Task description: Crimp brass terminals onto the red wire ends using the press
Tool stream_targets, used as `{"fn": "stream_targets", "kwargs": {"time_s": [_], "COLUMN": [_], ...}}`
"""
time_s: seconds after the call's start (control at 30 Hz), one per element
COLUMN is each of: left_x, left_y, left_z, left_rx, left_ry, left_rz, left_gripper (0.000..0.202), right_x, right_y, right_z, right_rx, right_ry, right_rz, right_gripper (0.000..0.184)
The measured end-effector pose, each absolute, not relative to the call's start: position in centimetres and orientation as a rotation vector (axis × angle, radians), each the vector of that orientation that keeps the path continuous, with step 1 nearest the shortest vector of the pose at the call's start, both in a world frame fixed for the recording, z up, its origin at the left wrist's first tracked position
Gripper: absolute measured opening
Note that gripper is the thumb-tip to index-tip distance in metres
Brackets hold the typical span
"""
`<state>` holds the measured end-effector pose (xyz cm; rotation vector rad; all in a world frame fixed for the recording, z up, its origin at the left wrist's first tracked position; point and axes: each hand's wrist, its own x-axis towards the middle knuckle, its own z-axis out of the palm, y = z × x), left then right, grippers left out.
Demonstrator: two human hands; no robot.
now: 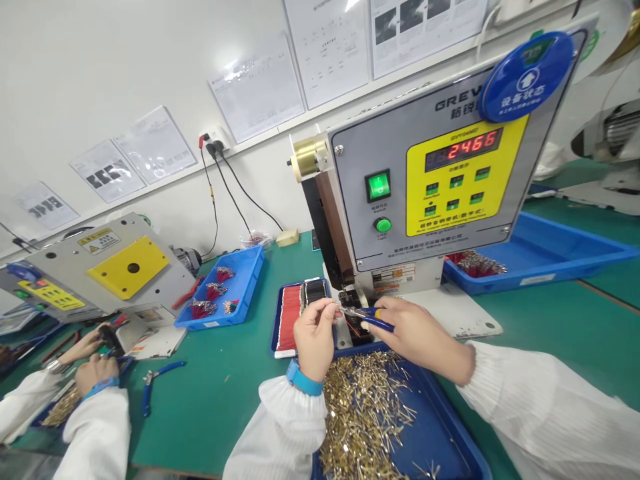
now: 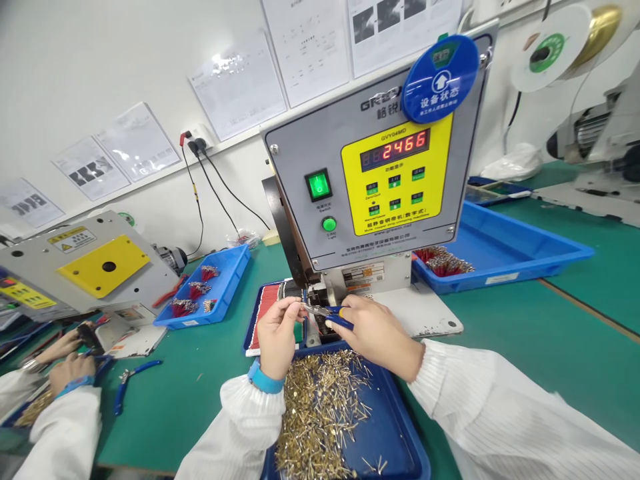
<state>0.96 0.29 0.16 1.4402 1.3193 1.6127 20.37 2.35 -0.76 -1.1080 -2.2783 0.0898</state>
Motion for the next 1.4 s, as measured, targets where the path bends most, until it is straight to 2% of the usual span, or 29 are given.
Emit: {"fn": "stream_targets", "kwargs": {"time_s": [0.6,0.83,1.13,1.4], "left_x": [1.15,1.14,1.13,1.15], "left_y": [0.11,0.13,0.15,0.16], "left_z": [0.41,0.4,0.47,0.48], "left_rx": [1.379,1.419,1.396,1.408], "left_ry": [1.332,1.336,1.324,1.315], "left_rz": [1.617,1.617,1.624,1.62], "left_gripper": [0.033,0.031,0.031,0.03], "right_x": [20.41,20.41,20.23,20.27], "right_y": [2.35,2.24,2.02,2.23], "right_z": [-0.87,-0.67,-0.53,-0.61], "right_rx": [-1.072,-1.087,-1.112,-1.107], "right_ry": [-2.255,-2.269,-2.266,-2.249], "right_rz": [0.084,0.077,0.133,0.169], "right_gripper": [0.025,0.024,0.03,0.027]}}
